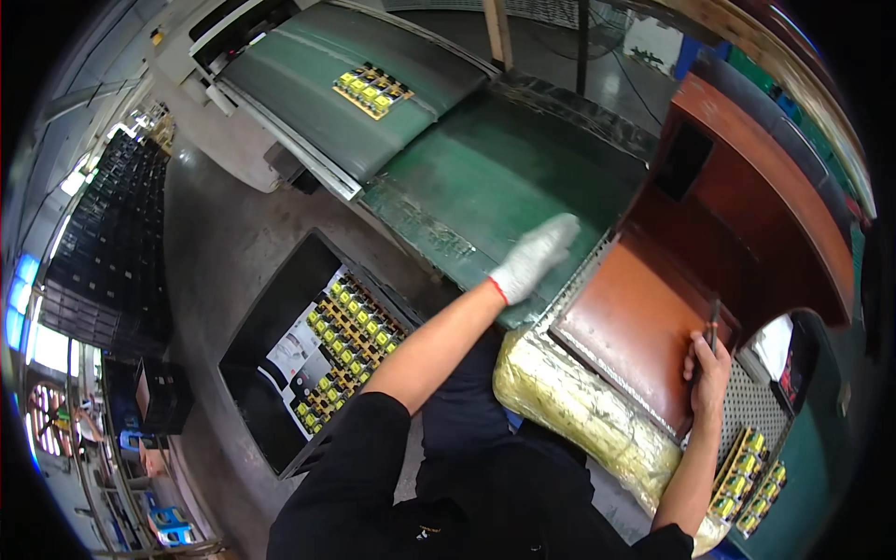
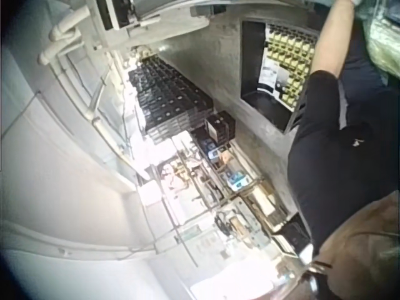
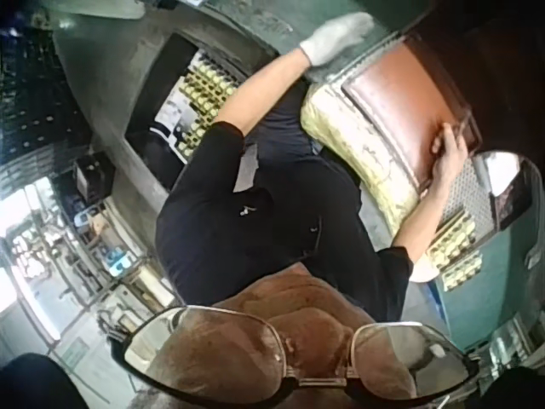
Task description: The worker processes circuit board panels by scraping the back with a tool and placing them into a fixture for inspection or assembly.
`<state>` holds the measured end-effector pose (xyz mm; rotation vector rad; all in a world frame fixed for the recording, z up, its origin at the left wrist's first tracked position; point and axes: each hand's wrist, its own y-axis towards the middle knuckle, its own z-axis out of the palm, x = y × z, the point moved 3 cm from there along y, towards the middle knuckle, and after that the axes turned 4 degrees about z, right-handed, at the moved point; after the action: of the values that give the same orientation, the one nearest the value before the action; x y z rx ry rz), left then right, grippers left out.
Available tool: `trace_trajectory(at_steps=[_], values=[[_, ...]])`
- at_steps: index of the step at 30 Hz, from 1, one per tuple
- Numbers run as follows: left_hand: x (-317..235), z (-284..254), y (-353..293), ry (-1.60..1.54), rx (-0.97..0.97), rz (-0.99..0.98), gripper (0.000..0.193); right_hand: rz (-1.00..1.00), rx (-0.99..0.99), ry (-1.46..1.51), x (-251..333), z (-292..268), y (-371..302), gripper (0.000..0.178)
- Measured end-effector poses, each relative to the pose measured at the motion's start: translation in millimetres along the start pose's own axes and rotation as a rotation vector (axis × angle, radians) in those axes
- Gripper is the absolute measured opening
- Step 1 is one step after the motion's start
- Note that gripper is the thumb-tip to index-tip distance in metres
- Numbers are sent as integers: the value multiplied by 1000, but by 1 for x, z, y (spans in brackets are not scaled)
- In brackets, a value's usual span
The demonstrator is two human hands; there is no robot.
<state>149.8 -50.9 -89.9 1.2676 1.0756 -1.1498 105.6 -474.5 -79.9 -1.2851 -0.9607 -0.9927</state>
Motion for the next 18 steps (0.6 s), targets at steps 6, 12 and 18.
trace_trajectory(at_steps=[6, 12, 18], values=[[-7, -264, 49, -322, -263, 47, 49, 37, 51, 141, 3, 5, 12, 18], [-102, -391, 87, -125, -940, -48, 77, 17, 43, 173, 3, 4, 11, 20], [-117, -391, 137, 33, -856, -187, 76, 32, 52, 161, -2, -4, 7, 22]])
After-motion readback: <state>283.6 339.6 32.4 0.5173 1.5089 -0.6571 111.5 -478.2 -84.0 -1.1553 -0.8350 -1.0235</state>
